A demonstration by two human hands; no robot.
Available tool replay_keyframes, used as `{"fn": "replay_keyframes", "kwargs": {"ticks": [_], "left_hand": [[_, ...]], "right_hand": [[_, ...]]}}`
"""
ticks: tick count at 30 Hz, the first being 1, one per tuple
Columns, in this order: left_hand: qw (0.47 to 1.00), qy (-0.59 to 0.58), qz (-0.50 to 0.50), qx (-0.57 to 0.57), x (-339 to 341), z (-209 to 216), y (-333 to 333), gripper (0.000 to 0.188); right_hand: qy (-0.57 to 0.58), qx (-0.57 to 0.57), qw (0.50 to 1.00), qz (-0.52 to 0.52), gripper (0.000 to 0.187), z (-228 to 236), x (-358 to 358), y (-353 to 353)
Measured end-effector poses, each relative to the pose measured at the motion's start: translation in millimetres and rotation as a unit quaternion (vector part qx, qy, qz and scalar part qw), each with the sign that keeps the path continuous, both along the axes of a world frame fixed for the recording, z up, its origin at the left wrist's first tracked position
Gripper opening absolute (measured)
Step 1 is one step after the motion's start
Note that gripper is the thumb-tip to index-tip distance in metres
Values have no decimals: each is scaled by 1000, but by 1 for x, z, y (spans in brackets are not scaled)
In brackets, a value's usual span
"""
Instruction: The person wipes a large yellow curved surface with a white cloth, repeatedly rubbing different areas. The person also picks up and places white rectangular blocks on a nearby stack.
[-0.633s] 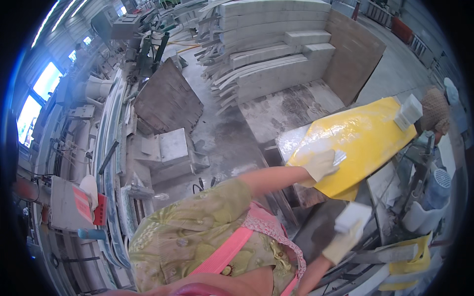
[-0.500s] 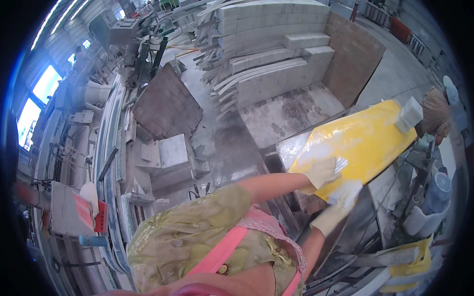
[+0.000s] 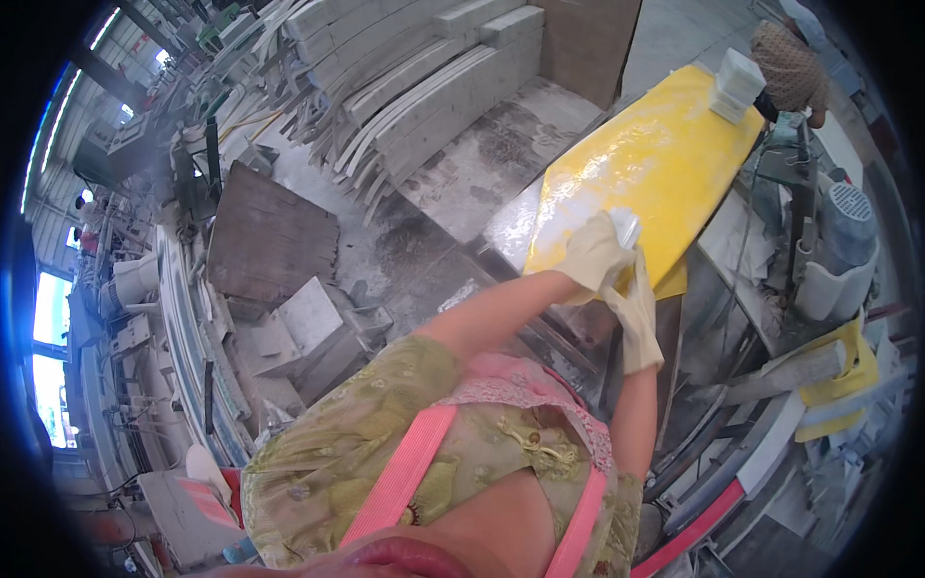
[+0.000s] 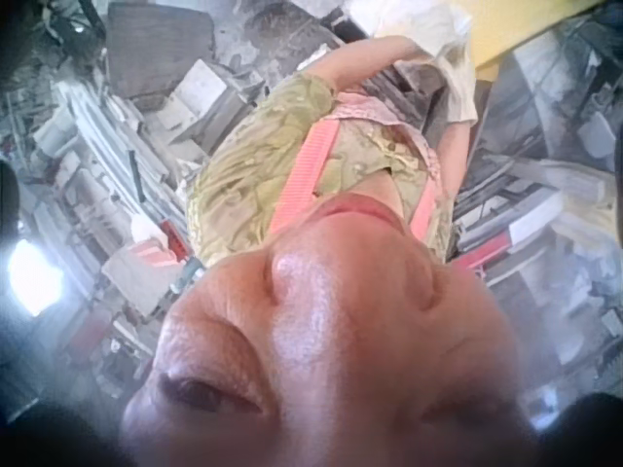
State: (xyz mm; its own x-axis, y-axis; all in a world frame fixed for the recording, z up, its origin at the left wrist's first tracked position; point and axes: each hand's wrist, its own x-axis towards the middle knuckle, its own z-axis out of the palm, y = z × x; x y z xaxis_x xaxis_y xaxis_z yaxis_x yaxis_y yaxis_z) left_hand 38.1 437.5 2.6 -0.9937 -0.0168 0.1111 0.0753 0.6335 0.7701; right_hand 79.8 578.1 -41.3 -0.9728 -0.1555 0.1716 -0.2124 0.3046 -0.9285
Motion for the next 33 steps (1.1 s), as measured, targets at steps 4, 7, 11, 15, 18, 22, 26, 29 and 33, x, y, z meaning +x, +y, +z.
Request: {"fn": "replay_keyframes", "kwargs": {"ticks": [4,7,11,15,18,22,26,29,33], "left_hand": [[993,121,-2,-11,4,1,-12,31],[996,84,-2,16,8,17,-22,45],[994,-107,25,11,7,44,-16,64],[992,-124,26,-7,2,44,-14,71],[993,-69,10,-98,-4,23,-18,56],[970,-21,-31,-241,-25,0,-37,56],[949,-107,-129,266,-19,15,-35,57],[982,-102,-114,108,0,38,-26,58],[979,-152,-87,107,17,64,-9,62]], "right_hand": [[36,-3,991,-129,45,28,62,88],[-5,50,930,-364,48,29,115,204],[-97,377,741,-547,77,-17,209,362],[-198,679,527,-471,87,-58,242,425],[-124,682,559,-455,88,-51,258,397],[-49,382,791,-475,73,-25,290,343],[-37,273,855,-439,54,-14,327,366],[-96,254,801,-534,51,-10,339,396],[-83,461,700,-539,59,-8,319,413]]}}
